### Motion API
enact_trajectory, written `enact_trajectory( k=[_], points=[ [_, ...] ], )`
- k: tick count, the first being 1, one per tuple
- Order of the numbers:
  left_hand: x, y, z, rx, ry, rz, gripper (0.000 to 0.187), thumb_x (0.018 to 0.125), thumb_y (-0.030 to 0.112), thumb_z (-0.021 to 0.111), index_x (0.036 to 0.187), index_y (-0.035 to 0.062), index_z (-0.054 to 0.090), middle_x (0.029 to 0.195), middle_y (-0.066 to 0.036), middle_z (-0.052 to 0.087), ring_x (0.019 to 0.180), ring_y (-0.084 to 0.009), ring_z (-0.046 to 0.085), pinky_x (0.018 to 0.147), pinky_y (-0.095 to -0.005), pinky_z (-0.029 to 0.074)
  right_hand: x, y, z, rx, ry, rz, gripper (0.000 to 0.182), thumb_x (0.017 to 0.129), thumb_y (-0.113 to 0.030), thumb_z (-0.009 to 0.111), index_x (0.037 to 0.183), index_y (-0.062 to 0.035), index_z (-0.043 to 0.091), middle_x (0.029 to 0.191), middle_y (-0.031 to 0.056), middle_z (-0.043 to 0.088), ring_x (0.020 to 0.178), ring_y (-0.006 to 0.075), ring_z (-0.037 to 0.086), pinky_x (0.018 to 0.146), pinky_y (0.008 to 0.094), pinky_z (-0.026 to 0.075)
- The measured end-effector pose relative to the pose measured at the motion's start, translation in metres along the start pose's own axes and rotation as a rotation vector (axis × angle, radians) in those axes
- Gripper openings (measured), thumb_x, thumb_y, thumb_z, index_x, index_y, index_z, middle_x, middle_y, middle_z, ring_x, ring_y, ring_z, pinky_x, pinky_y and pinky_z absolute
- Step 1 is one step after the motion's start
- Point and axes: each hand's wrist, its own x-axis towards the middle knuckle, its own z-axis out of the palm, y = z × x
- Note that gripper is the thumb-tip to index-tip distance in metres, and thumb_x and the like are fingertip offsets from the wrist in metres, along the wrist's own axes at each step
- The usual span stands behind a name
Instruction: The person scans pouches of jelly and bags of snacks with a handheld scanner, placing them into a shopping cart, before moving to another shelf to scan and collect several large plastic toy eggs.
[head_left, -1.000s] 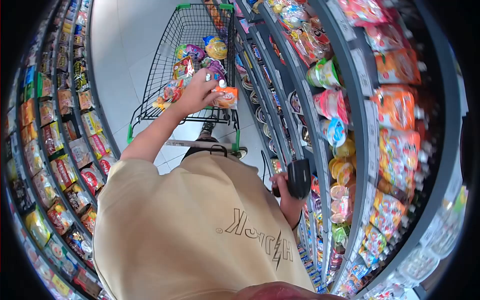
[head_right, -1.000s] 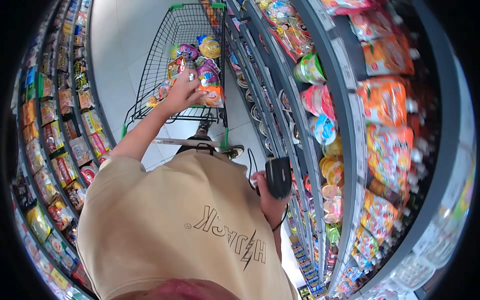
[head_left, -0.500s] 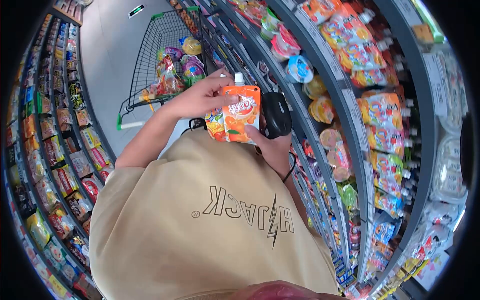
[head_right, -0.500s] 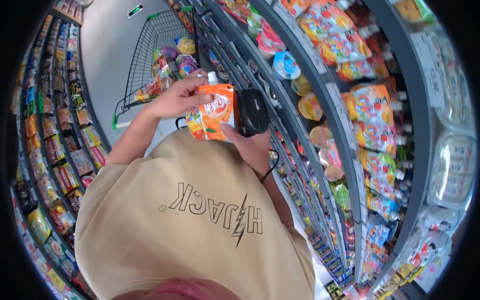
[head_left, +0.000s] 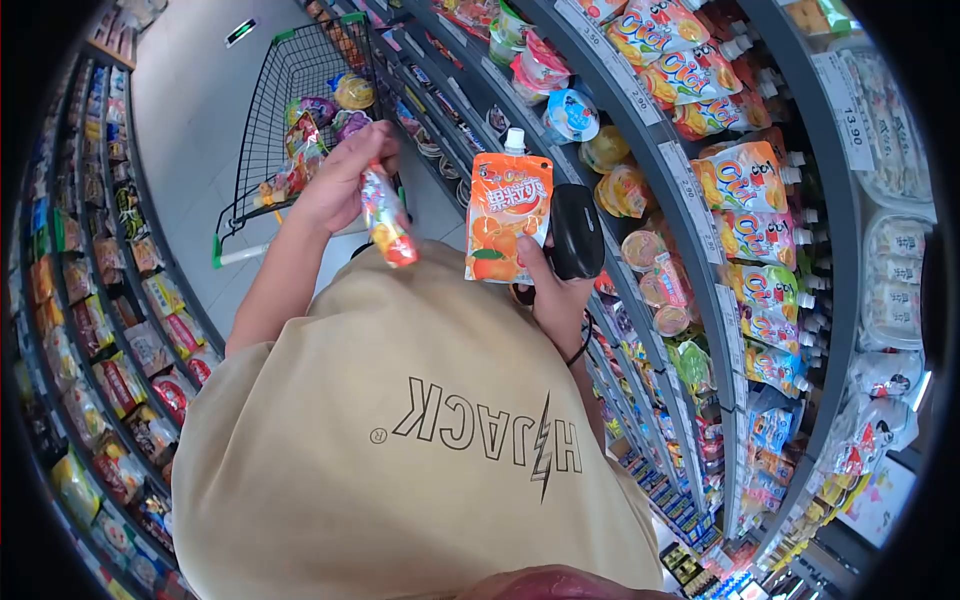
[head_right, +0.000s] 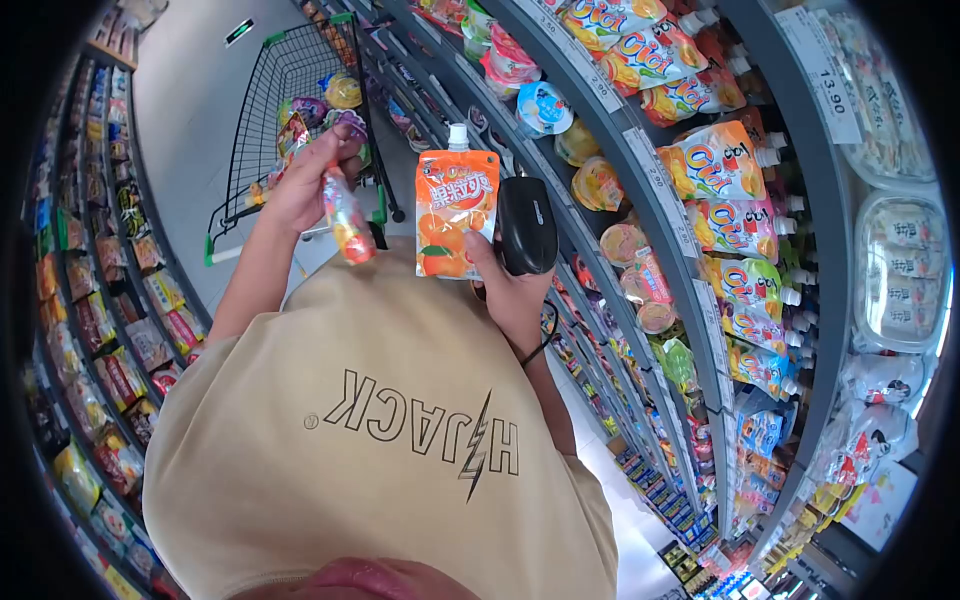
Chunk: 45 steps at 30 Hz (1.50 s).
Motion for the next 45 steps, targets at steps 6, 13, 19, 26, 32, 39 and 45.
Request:
enact_trajectory(
  k=[6, 13, 19, 26, 32, 39, 45],
  points=[
    [0.005, 0.019, -0.009, -0.495, -0.32, -0.223, 0.033, 0.109, 0.035, 0.066, 0.131, 0.0129, 0.056, 0.093, 0.004, 0.05, 0.064, -0.0054, 0.037, 0.052, -0.0211, 0.03, 0.006, -0.007, 0.042, 0.079, 0.06, -0.122, 0.027, 0.095, -0.009, 0.086, 0.112, -0.0041, 0.065, 0.09, -0.0005, 0.068, 0.074, 0.0041, 0.064, 0.054, 0.0209, 0.047],
    [-0.006, 0.036, 0.019, 0.062, -0.237, -0.291, 0.058, 0.102, 0.033, 0.078, 0.149, 0.0059, 0.058, 0.096, 0.009, 0.061, 0.066, -0.0006, 0.045, 0.057, -0.019, 0.034, 0.036, -0.004, 0.102, -0.035, 0.02, -0.166, 0.036, 0.096, -0.005, 0.082, 0.127, -0.0042, 0.063, 0.103, 0.0016, 0.069, 0.078, 0.0076, 0.067, 0.059, 0.0238, 0.052],
    [-0.003, 0.085, -0.021, 0.214, -0.104, -0.336, 0.048, 0.099, 0.029, 0.08, 0.139, 0.0044, 0.067, 0.083, 0.008, 0.061, 0.06, 0.0001, 0.043, 0.052, -0.0205, 0.032, 0.048, -0.003, 0.163, -0.075, -0.008, -0.145, 0.027, 0.095, -0.011, 0.087, 0.11, -0.002, 0.066, 0.092, 0.0, 0.07, 0.077, 0.0063, 0.066, 0.064, 0.023, 0.053],
    [-0.001, 0.118, -0.082, 0.252, -0.099, -0.386, 0.047, 0.104, 0.034, 0.073, 0.14, 0.0043, 0.069, 0.087, 0.005, 0.064, 0.062, -0.0012, 0.046, 0.054, -0.0202, 0.035, 0.059, 0.007, 0.216, -0.088, 0.066, -0.022, 0.031, 0.092, -0.012, 0.089, 0.11, -0.0008, 0.067, 0.092, 0.0017, 0.072, 0.076, 0.0069, 0.069, 0.06, 0.0232, 0.056],
    [-0.003, 0.113, -0.253, 0.83, 0.161, -0.446, 0.049, 0.101, 0.031, 0.067, 0.141, 0.0041, 0.067, 0.121, -0.008, 0.075, 0.095, -0.0149, 0.065, 0.083, -0.0321, 0.053, 0.058, 0.008, 0.23, 0.018, 0.185, -0.009, 0.03, 0.093, -0.01, 0.088, 0.113, -0.0024, 0.066, 0.095, -0.0005, 0.069, 0.076, 0.0053, 0.067, 0.056, 0.0231, 0.053],
    [-0.096, 0.131, -0.336, 1.865, -0.028, -0.902, 0.054, 0.099, 0.054, 0.059, 0.112, 0.0064, 0.082, 0.115, -0.021, 0.079, 0.113, -0.0409, 0.072, 0.1, -0.0464, 0.056, 0.052, -0.016, 0.233, 0.419, 0.295, -0.088, 0.023, 0.099, -0.013, 0.081, 0.112, -0.0086, 0.062, 0.099, -0.0016, 0.066, 0.081, 0.0071, 0.067, 0.055, 0.0232, 0.05],
    [-0.129, 0.115, -0.384, 1.912, -0.027, -1.039, 0.081, 0.107, 0.071, 0.035, 0.098, 0.0065, 0.084, 0.11, -0.021, 0.079, 0.112, -0.0398, 0.073, 0.103, -0.0486, 0.054, 0.051, -0.016, 0.222, 0.593, 0.147, -0.22, 0.045, 0.108, -0.021, 0.067, 0.148, -0.0059, 0.053, 0.132, 0.0068, 0.071, 0.094, 0.0123, 0.072, 0.059, 0.0254, 0.052]
  ],
)
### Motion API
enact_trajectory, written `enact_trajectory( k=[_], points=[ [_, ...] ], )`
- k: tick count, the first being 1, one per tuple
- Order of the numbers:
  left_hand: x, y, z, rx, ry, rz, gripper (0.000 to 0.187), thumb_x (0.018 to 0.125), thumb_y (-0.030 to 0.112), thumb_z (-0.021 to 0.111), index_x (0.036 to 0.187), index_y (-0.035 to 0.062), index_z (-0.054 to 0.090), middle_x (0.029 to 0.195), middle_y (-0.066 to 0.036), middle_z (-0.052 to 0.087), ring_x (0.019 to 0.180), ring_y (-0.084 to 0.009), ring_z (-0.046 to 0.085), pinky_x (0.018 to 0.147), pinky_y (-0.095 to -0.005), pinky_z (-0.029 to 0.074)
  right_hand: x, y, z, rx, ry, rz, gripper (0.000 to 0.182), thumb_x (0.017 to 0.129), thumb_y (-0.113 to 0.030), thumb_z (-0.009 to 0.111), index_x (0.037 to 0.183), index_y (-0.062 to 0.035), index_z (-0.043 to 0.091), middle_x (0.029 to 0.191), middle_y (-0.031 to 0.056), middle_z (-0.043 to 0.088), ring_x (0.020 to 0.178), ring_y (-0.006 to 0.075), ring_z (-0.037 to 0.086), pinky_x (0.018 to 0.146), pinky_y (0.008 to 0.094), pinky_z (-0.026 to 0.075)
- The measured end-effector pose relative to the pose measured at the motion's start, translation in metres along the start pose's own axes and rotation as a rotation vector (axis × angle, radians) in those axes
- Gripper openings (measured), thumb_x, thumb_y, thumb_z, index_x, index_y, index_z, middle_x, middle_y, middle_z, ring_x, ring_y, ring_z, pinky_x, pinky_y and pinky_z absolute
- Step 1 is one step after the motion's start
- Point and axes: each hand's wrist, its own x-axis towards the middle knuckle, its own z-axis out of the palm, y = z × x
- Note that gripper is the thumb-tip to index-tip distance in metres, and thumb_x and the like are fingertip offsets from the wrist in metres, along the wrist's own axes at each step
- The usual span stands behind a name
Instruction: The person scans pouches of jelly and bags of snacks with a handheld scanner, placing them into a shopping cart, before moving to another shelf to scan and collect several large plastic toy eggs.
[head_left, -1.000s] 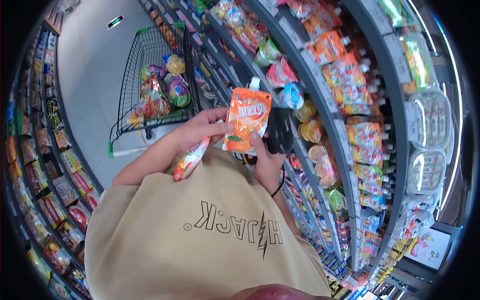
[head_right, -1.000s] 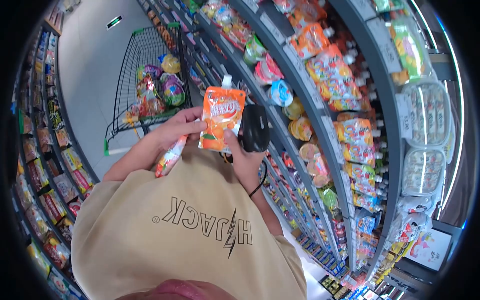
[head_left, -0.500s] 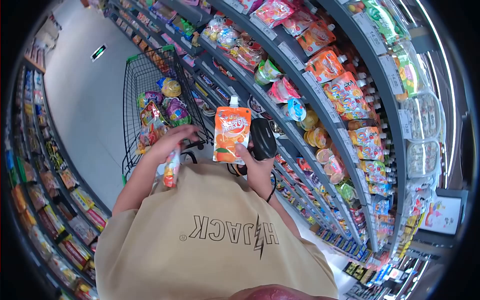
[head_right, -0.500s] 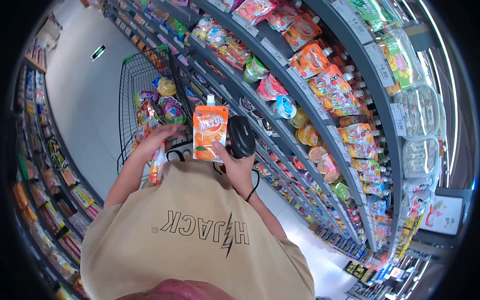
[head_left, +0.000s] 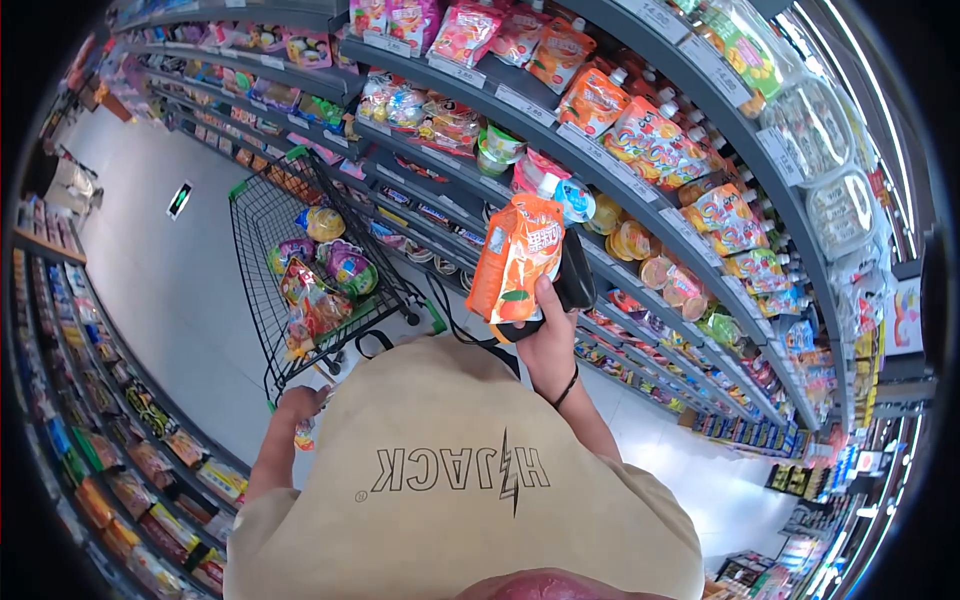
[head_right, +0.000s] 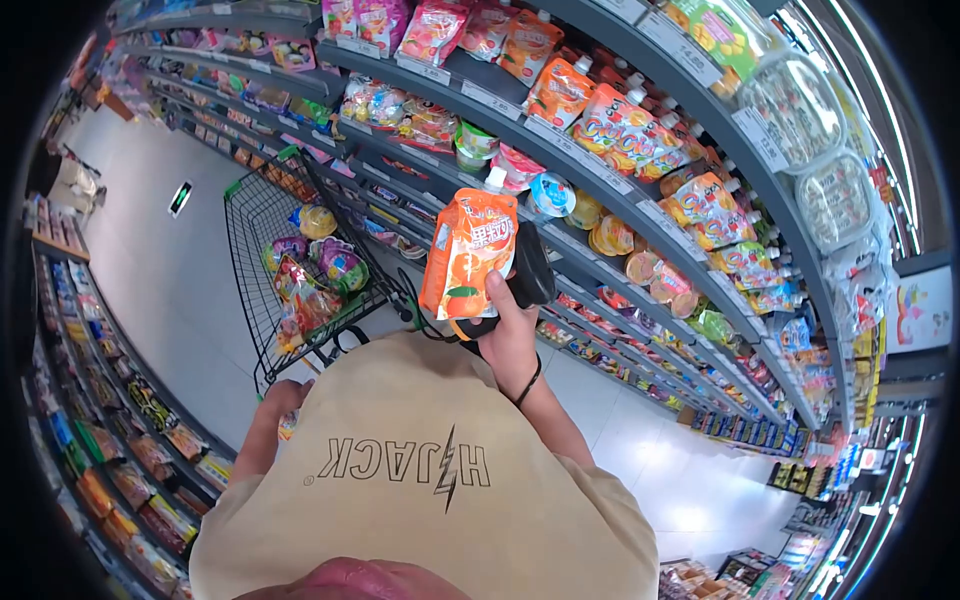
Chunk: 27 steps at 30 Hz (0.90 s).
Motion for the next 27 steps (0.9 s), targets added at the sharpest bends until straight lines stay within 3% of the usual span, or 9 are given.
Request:
enact_trajectory(
  k=[2, 3, 6, 7, 13, 16, 20, 26, 27],
  points=[
    [-0.014, 0.005, -0.007, -0.034, -0.005, -0.008, 0.083, 0.108, 0.071, 0.032, 0.098, 0.0058, 0.084, 0.11, -0.021, 0.079, 0.113, -0.0405, 0.073, 0.104, -0.049, 0.053, 0.001, -0.003, -0.002, 0.041, -0.02, -0.018, 0.048, 0.108, -0.021, 0.067, 0.151, -0.0058, 0.052, 0.136, 0.0079, 0.07, 0.098, 0.0133, 0.074, 0.061, 0.0259, 0.055],
    [-0.01, 0.002, -0.003, 0.019, 0.011, 0.0, 0.083, 0.108, 0.07, 0.032, 0.102, 0.0055, 0.083, 0.113, -0.022, 0.079, 0.114, -0.0409, 0.073, 0.104, -0.0496, 0.053, 0.003, -0.003, -0.012, 0.05, -0.065, -0.013, 0.052, 0.109, -0.023, 0.065, 0.155, -0.0049, 0.048, 0.146, 0.0102, 0.066, 0.115, 0.019, 0.073, 0.082, 0.0324, 0.063],
    [-0.002, -0.004, 0.007, 0.066, 0.008, 0.036, 0.082, 0.108, 0.07, 0.032, 0.112, 0.005, 0.082, 0.119, -0.024, 0.077, 0.118, -0.0419, 0.071, 0.105, -0.0498, 0.054, 0.009, 0.0, -0.025, 0.152, -0.035, 0.02, 0.054, 0.112, -0.027, 0.061, 0.158, -0.0045, 0.046, 0.152, 0.011, 0.062, 0.132, 0.0246, 0.067, 0.106, 0.0424, 0.058],
    [0.001, -0.005, 0.01, 0.082, 0.003, 0.047, 0.082, 0.108, 0.07, 0.031, 0.115, 0.0048, 0.081, 0.12, -0.024, 0.077, 0.119, -0.0422, 0.071, 0.105, -0.0499, 0.054, 0.01, -0.001, -0.025, 0.242, 0.015, 0.055, 0.052, 0.107, -0.021, 0.069, 0.152, -0.003, 0.051, 0.142, 0.0111, 0.066, 0.116, 0.0185, 0.072, 0.079, 0.0302, 0.062],
    [0.019, -0.014, 0.014, 0.1, -0.017, 0.056, 0.082, 0.108, 0.07, 0.031, 0.118, 0.004, 0.08, 0.126, -0.025, 0.075, 0.124, -0.0443, 0.068, 0.107, -0.0508, 0.053, 0.026, -0.011, -0.04, 0.338, -0.003, 0.037, 0.051, 0.109, -0.016, 0.066, 0.156, -0.0055, 0.049, 0.152, 0.0098, 0.061, 0.138, 0.0252, 0.062, 0.117, 0.0465, 0.051],
    [0.023, -0.015, 0.019, 0.081, -0.023, 0.011, 0.083, 0.108, 0.07, 0.03, 0.121, 0.0043, 0.079, 0.127, -0.025, 0.075, 0.125, -0.0439, 0.068, 0.107, -0.052, 0.053, 0.038, -0.022, -0.032, 0.369, -0.012, -0.038, 0.052, 0.108, -0.013, 0.066, 0.157, -0.0063, 0.049, 0.152, 0.0096, 0.061, 0.137, 0.0259, 0.063, 0.115, 0.0466, 0.053],
    [0.03, -0.01, 0.016, 0.05, -0.023, -0.037, 0.085, 0.108, 0.071, 0.028, 0.121, 0.0049, 0.079, 0.127, -0.024, 0.075, 0.125, -0.0433, 0.069, 0.108, -0.0525, 0.052, 0.057, -0.022, -0.056, 0.302, -0.105, -0.052, 0.058, 0.11, -0.02, 0.065, 0.162, -0.0081, 0.042, 0.158, 0.0087, 0.057, 0.143, 0.0272, 0.059, 0.12, 0.0501, 0.048],
    [0.08, -0.041, 0.044, 0.055, 0.064, 0.023, 0.086, 0.108, 0.072, 0.027, 0.122, 0.0061, 0.079, 0.127, -0.023, 0.075, 0.125, -0.0427, 0.069, 0.109, -0.0527, 0.052, 0.078, -0.034, -0.079, 0.286, -0.125, -0.015, 0.059, 0.11, -0.023, 0.063, 0.163, -0.0078, 0.042, 0.159, 0.0095, 0.056, 0.144, 0.0275, 0.057, 0.121, 0.0506, 0.046],
    [0.066, -0.017, 0.031, 0.1, 0.021, -0.086, 0.085, 0.109, 0.072, 0.026, 0.122, 0.0081, 0.08, 0.126, -0.022, 0.076, 0.124, -0.0424, 0.069, 0.109, -0.0521, 0.052, 0.081, -0.03, -0.087, 0.285, -0.128, -0.006, 0.058, 0.111, -0.024, 0.063, 0.163, -0.0076, 0.042, 0.159, 0.0098, 0.056, 0.145, 0.0275, 0.057, 0.122, 0.0507, 0.045]
  ],
)
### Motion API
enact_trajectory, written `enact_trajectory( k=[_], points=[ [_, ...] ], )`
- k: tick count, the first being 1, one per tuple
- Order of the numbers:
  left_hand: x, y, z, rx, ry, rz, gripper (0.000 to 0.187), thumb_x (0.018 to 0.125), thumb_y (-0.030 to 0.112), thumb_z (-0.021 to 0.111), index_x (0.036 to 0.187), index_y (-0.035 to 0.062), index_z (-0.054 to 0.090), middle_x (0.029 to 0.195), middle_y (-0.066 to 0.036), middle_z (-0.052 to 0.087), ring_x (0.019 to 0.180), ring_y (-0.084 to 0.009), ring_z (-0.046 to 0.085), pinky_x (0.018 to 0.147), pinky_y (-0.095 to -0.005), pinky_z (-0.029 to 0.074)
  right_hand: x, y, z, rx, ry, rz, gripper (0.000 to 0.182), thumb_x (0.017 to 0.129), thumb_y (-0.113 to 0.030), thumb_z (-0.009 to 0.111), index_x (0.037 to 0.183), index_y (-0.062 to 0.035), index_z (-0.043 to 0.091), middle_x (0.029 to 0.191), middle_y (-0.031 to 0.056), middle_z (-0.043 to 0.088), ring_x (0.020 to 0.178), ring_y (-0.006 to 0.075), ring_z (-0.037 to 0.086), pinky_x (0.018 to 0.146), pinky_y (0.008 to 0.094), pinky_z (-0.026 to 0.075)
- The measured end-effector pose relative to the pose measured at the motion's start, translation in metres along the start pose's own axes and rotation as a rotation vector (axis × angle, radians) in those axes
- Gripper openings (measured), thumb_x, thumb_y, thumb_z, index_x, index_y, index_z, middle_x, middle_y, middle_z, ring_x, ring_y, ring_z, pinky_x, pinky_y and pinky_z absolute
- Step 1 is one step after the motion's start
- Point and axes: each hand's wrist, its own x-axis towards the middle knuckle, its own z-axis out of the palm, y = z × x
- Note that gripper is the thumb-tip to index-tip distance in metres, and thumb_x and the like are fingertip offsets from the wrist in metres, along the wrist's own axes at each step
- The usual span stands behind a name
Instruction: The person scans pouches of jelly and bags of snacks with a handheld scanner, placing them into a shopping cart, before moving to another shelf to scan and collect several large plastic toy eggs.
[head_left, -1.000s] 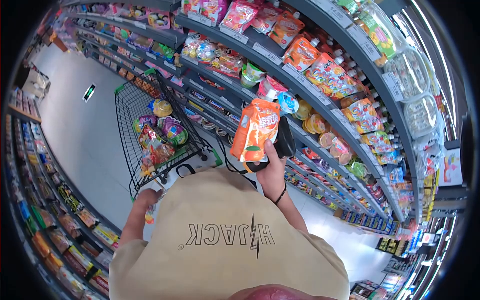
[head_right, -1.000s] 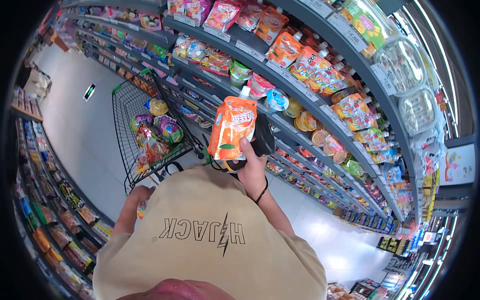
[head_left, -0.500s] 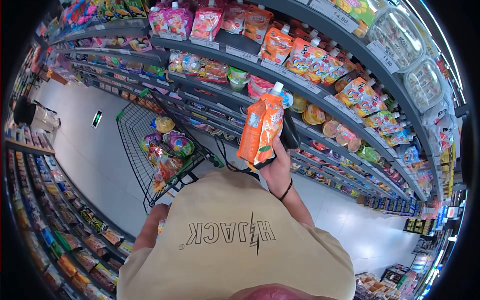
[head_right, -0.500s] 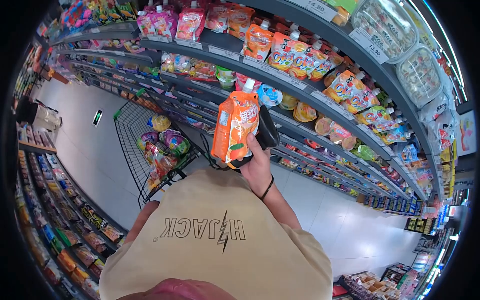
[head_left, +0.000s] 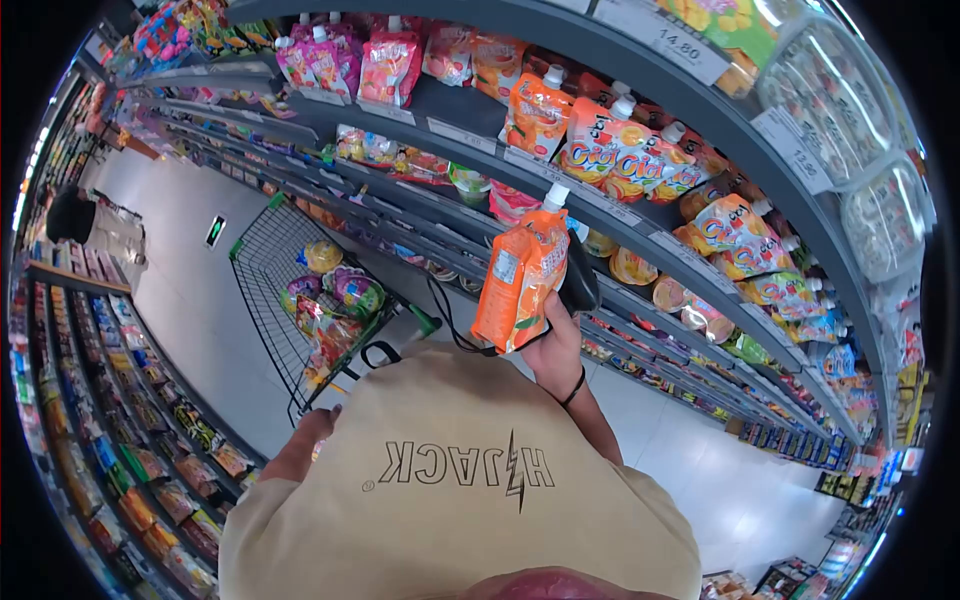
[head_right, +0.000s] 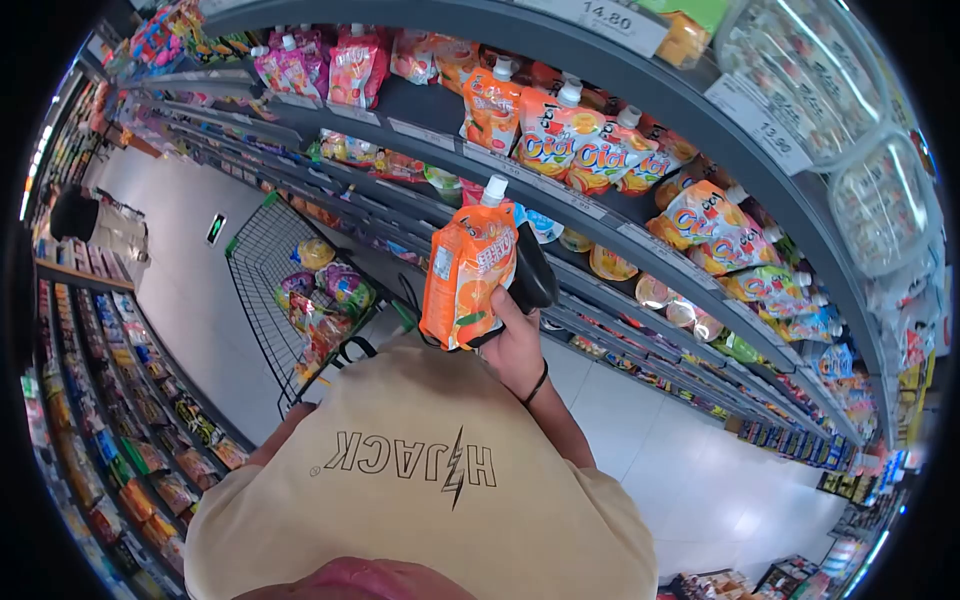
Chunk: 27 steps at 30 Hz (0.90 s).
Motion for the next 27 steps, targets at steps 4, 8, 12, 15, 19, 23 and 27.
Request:
enact_trajectory(
  k=[4, 8, 12, 15, 19, 23, 27],
  points=[
    [-0.066, 0.063, -0.062, -0.048, 0.021, -0.146, 0.067, 0.111, 0.06, 0.037, 0.118, 0.0087, 0.08, 0.122, -0.02, 0.078, 0.121, -0.0399, 0.071, 0.105, -0.0523, 0.054, 0.003, 0.005, -0.032, 0.036, -0.017, 0.092, 0.057, 0.111, -0.026, 0.061, 0.161, -0.0049, 0.044, 0.16, 0.0107, 0.056, 0.145, 0.028, 0.057, 0.123, 0.0511, 0.044],
    [-0.071, 0.09, -0.092, -0.018, 0.171, -0.141, 0.053, 0.109, 0.049, 0.046, 0.111, 0.0084, 0.08, 0.118, -0.018, 0.079, 0.113, -0.038, 0.075, 0.097, -0.0508, 0.059, 0.005, 0.005, -0.026, 0.021, -0.012, 0.081, 0.055, 0.11, -0.022, 0.063, 0.16, -0.0047, 0.046, 0.158, 0.0111, 0.057, 0.144, 0.0286, 0.057, 0.122, 0.0512, 0.045],
    [-0.036, 0.094, -0.101, -0.143, 0.435, 0.028, 0.039, 0.104, 0.041, 0.056, 0.103, 0.0104, 0.08, 0.102, -0.019, 0.08, 0.096, -0.0386, 0.078, 0.083, -0.0499, 0.062, 0.02, 0.011, -0.02, -0.048, -0.071, 0.036, 0.056, 0.108, -0.016, 0.065, 0.16, -0.0065, 0.047, 0.157, 0.0109, 0.058, 0.144, 0.0284, 0.058, 0.121, 0.0506, 0.046],
    [-0.043, 0.124, -0.157, -0.314, 0.595, 0.2, 0.029, 0.101, 0.035, 0.062, 0.102, 0.0115, 0.08, 0.096, -0.02, 0.079, 0.093, -0.0383, 0.078, 0.081, -0.0506, 0.061, 0.029, 0.019, 0.005, -0.037, -0.082, 0.008, 0.057, 0.107, -0.013, 0.066, 0.16, -0.0079, 0.046, 0.157, 0.0108, 0.059, 0.143, 0.0283, 0.059, 0.121, 0.0502, 0.047],
    [-0.063, 0.165, -0.248, -0.486, 0.754, 0.429, 0.017, 0.098, 0.023, 0.07, 0.103, 0.0101, 0.08, 0.096, -0.018, 0.079, 0.089, -0.0358, 0.078, 0.079, -0.0464, 0.061, 0.035, 0.036, 0.023, -0.04, -0.047, 0.004, 0.057, 0.107, -0.013, 0.066, 0.161, -0.0087, 0.045, 0.157, 0.0113, 0.059, 0.142, 0.0288, 0.06, 0.12, 0.0507, 0.048],
    [-0.112, 0.21, -0.347, -0.779, 0.731, 0.915, 0.013, 0.098, 0.009, 0.073, 0.109, 0.003, 0.077, 0.104, -0.009, 0.08, 0.089, -0.0191, 0.076, 0.081, -0.0367, 0.059, 0.039, 0.052, 0.033, -0.057, 0.041, 0.119, 0.059, 0.107, -0.015, 0.067, 0.161, -0.0079, 0.044, 0.157, 0.012, 0.058, 0.142, 0.0293, 0.06, 0.119, 0.0508, 0.049],
    [-0.166, 0.254, -0.412, -0.965, 0.283, 1.096, 0.038, 0.1, 0.014, 0.075, 0.135, 0.0025, 0.068, 0.129, -0.006, 0.076, 0.113, -0.0145, 0.07, 0.095, -0.0311, 0.055, 0.048, 0.067, 0.06, -0.008, 0.033, 0.113, 0.06, 0.102, -0.003, 0.071, 0.158, -0.0075, 0.05, 0.152, 0.009, 0.062, 0.138, 0.0234, 0.062, 0.116, 0.0435, 0.051]
  ],
)
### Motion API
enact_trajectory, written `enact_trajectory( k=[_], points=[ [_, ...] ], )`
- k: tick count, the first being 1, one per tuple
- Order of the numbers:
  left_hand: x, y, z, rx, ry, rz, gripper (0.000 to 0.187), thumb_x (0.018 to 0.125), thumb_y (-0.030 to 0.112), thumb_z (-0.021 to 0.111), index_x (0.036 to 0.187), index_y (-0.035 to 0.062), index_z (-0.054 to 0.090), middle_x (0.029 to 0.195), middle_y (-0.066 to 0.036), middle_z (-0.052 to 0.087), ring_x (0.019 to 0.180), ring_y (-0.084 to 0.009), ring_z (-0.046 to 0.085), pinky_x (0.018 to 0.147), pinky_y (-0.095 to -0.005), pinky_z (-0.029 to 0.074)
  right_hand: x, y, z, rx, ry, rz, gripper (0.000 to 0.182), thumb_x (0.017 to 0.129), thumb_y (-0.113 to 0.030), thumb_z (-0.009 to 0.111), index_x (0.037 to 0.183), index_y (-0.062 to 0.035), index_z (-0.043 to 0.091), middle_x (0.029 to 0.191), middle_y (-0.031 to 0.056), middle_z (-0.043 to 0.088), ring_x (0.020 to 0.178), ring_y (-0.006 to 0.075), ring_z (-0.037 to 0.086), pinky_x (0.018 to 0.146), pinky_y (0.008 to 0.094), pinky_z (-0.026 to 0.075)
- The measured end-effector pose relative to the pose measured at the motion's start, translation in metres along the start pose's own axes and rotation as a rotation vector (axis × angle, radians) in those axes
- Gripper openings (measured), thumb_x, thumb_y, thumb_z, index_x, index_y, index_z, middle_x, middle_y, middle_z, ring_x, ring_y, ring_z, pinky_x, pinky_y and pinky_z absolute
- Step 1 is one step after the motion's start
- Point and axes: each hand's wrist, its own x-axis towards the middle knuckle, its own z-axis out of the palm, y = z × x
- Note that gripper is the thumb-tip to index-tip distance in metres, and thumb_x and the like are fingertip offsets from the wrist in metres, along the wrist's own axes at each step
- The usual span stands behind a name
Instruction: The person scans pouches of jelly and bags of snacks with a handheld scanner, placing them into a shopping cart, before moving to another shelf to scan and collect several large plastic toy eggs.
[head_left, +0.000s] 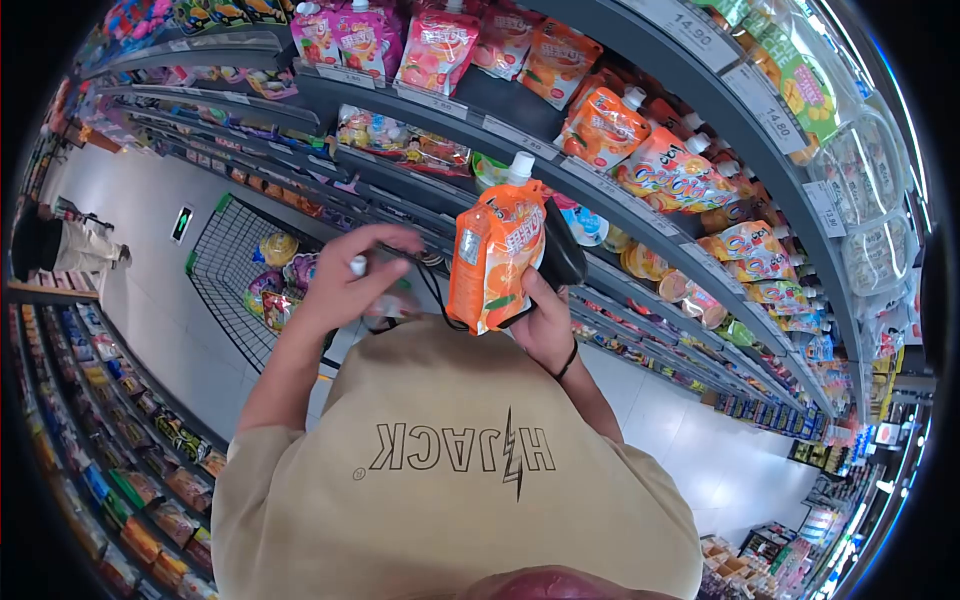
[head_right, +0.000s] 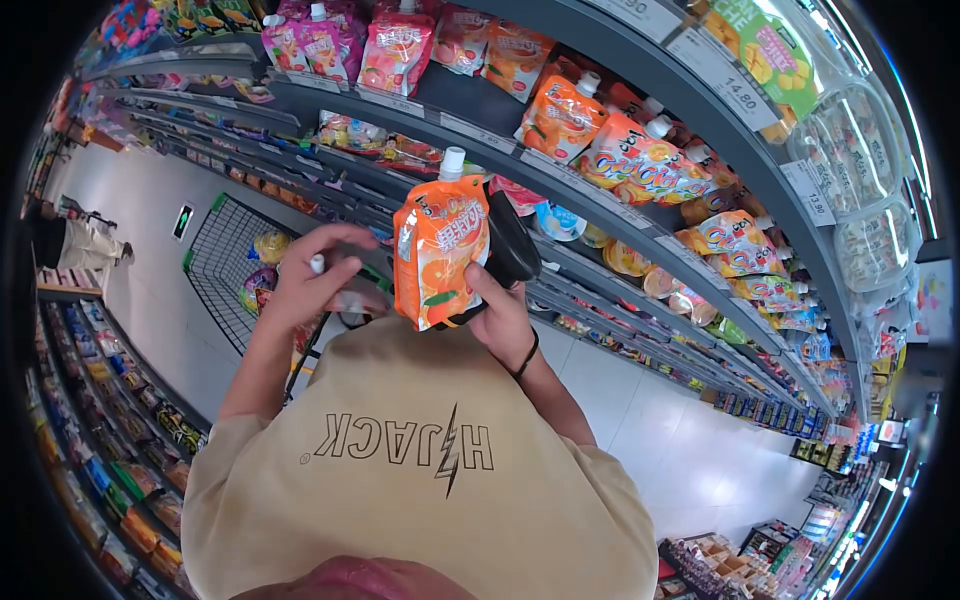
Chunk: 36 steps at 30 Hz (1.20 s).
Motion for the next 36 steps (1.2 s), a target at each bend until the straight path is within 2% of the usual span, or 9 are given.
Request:
enact_trajectory(
  k=[5, 10, 12, 15, 18, 25, 29, 33, 36],
  points=[
    [0.047, -0.021, 0.012, -0.519, -0.372, 0.171, 0.086, 0.091, 0.042, 0.088, 0.156, -0.0015, 0.051, 0.147, -0.008, 0.065, 0.131, -0.0158, 0.062, 0.104, -0.0335, 0.053, 0.001, 0.022, 0.005, -0.189, -0.027, -0.052, 0.062, 0.102, -0.005, 0.072, 0.159, -0.0071, 0.048, 0.153, 0.0095, 0.061, 0.139, 0.0239, 0.061, 0.117, 0.0447, 0.051],
    [0.054, -0.037, 0.012, -0.695, -0.532, 0.037, 0.099, 0.084, 0.055, 0.091, 0.155, -0.0021, 0.051, 0.144, -0.008, 0.066, 0.131, -0.0174, 0.063, 0.113, -0.0371, 0.05, 0.001, 0.037, -0.002, -0.305, -0.006, -0.123, 0.066, 0.102, -0.006, 0.074, 0.161, -0.0068, 0.045, 0.153, 0.0096, 0.061, 0.137, 0.0226, 0.061, 0.113, 0.0439, 0.053],
    [0.057, -0.03, 0.016, -0.672, -0.496, 0.082, 0.098, 0.084, 0.053, 0.092, 0.154, -0.0024, 0.052, 0.143, -0.008, 0.067, 0.131, -0.0177, 0.063, 0.113, -0.037, 0.05, 0.009, 0.039, 0.009, -0.407, 0.022, -0.207, 0.069, 0.101, -0.007, 0.076, 0.162, -0.0071, 0.044, 0.148, 0.0089, 0.063, 0.127, 0.0196, 0.067, 0.1, 0.0398, 0.06],
    [0.059, -0.035, 0.019, -0.646, -0.433, 0.081, 0.086, 0.09, 0.049, 0.087, 0.152, -0.0021, 0.054, 0.139, -0.008, 0.069, 0.126, -0.0176, 0.067, 0.104, -0.035, 0.056, 0.003, 0.029, 0.026, -0.408, 0.153, -0.122, 0.05, 0.095, -0.006, 0.085, 0.139, -0.0022, 0.062, 0.108, 0.004, 0.067, 0.076, 0.008, 0.065, 0.059, 0.0249, 0.051],
    [0.063, -0.044, 0.017, -0.644, -0.376, -0.016, 0.072, 0.099, 0.044, 0.079, 0.149, -0.0023, 0.056, 0.134, -0.009, 0.072, 0.118, -0.0175, 0.072, 0.093, -0.0321, 0.061, 0.001, 0.022, 0.037, -0.596, 0.116, -0.281, 0.059, 0.093, -0.005, 0.086, 0.145, -0.0019, 0.058, 0.113, 0.0058, 0.066, 0.069, 0.0086, 0.063, 0.051, 0.023, 0.047],
    [0.064, -0.033, 0.023, -0.749, -0.346, -0.056, 0.054, 0.106, 0.031, 0.064, 0.147, -0.0039, 0.057, 0.133, -0.015, 0.072, 0.12, -0.0222, 0.072, 0.099, -0.0374, 0.06, -0.006, 0.029, 0.003, -0.548, 0.069, -0.3, 0.061, 0.086, -0.003, 0.092, 0.136, -0.0028, 0.059, 0.124, 0.0074, 0.065, 0.091, 0.0114, 0.066, 0.068, 0.0275, 0.054],
    [0.058, -0.029, 0.03, -0.525, -0.361, 0.308, 0.063, 0.101, 0.031, 0.07, 0.149, -0.0063, 0.053, 0.141, -0.023, 0.065, 0.127, -0.0371, 0.068, 0.107, -0.05, 0.057, -0.012, 0.028, 0.004, -0.488, -0.049, -0.326, 0.054, 0.083, -0.002, 0.094, 0.12, -0.0062, 0.055, 0.141, 0.0168, 0.065, 0.111, 0.0177, 0.07, 0.073, 0.0283, 0.055],
    [0.066, 0.021, 0.052, -1.268, -0.791, 0.052, 0.079, 0.105, 0.04, 0.06, 0.166, -0.0019, 0.032, 0.16, -0.034, 0.045, 0.139, -0.0547, 0.056, 0.11, -0.0689, 0.051, -0.006, 0.018, 0.008, -0.502, -0.165, -0.357, 0.052, 0.085, 0.0, 0.091, 0.119, -0.0075, 0.052, 0.148, 0.0268, 0.062, 0.126, 0.0295, 0.072, 0.072, 0.0288, 0.057],
    [0.059, 0.036, 0.054, -1.489, -0.768, -0.11, 0.084, 0.106, 0.049, 0.051, 0.169, 0.0005, 0.023, 0.163, -0.036, 0.039, 0.14, -0.0599, 0.052, 0.11, -0.0742, 0.048, -0.006, 0.015, 0.013, -0.49, -0.174, -0.364, 0.049, 0.086, 0.001, 0.09, 0.118, -0.0069, 0.053, 0.145, 0.0271, 0.064, 0.125, 0.0321, 0.072, 0.072, 0.0282, 0.057]
  ],
)
